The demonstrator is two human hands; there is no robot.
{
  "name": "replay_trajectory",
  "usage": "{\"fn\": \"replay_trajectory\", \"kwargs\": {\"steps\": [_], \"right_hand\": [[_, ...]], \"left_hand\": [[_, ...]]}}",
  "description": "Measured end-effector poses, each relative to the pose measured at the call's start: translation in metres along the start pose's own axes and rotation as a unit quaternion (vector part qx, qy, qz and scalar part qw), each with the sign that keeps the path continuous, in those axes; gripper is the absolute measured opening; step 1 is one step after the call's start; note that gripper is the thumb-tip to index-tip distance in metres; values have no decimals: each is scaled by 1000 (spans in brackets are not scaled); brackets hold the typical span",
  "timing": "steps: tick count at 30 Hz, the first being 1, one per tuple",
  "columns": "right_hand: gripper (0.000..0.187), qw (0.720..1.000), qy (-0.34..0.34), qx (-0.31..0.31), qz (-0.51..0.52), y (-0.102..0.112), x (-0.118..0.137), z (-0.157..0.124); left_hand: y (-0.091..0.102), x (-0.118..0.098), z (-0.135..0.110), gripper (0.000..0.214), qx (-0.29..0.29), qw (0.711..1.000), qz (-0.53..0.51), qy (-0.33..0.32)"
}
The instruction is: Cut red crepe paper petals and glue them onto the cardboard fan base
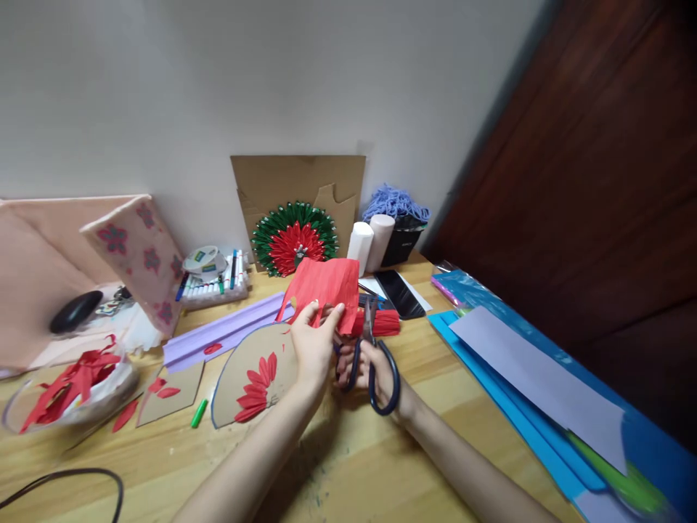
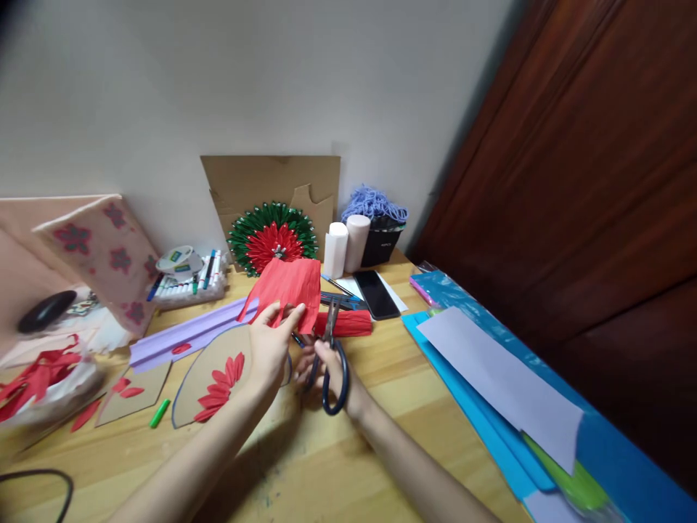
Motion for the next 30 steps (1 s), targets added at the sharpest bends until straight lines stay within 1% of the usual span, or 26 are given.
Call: {"fn": "replay_trajectory", "kwargs": {"steps": [1,2,3,4,6,7,9,12,14,16,18,20,22,23,24,25,26,28,30], "right_hand": [[41,999,-16,34,-11,-10,-8,-5],[39,998,-19,55,-21,-17,-11,-9],[38,998,-18,60,-23,-21,-13,-11],[37,999,-4,47,-20,-21,-11,-10],[37,1000,28,-5,-1,-16,-2,-3],[36,998,45,-32,10,-14,4,3],[37,995,71,-61,32,-14,19,15],[38,992,97,-65,43,-23,43,30],[32,989,133,-62,18,-32,64,34],[25,982,180,-52,-15,-42,87,34],[20,972,228,-39,-52,-53,109,32],[18,957,270,-37,-96,-60,128,28],[17,941,306,-55,-132,-63,143,25],[19,937,313,-65,-140,-63,147,24],[21,940,307,-68,-136,-64,147,24],[25,949,287,-64,-117,-65,144,26],[30,963,249,-49,-88,-67,136,28],[43,989,143,11,-30,-78,109,31],[54,994,55,87,-22,-94,81,26]], "left_hand": [[3,-1,3,26,-11,1000,-1,4],[7,-1,6,26,-21,1000,-1,7],[9,-1,8,27,-28,1000,-3,9],[11,-1,9,27,-32,999,-5,9],[12,-1,10,27,-32,999,-7,6],[11,-2,10,28,-31,999,-8,5],[11,-4,9,29,-28,1000,-10,4],[11,-14,12,28,-22,999,-21,-12],[13,-26,16,28,-25,999,-29,-32],[14,-42,20,26,-14,997,-37,-63],[10,-59,23,24,17,994,-32,-98],[5,-74,25,28,54,990,-10,-128],[1,-84,27,32,75,987,13,-144],[0,-87,29,33,77,985,18,-150],[1,-90,30,32,73,985,21,-155],[4,-92,33,32,61,985,20,-161],[8,-94,35,31,44,985,20,-167],[20,-99,39,30,0,982,20,-186],[33,-106,42,31,-41,977,23,-208]]}}
Point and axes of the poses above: each hand's wrist, its own z-axis towards the middle knuckle, its own y-axis out of the back of the hand, x = y × z, the point moved 9 cm from there along z, towards the middle knuckle, and after that the axes turned 6 degrees about -x, right-handed, at the moved point
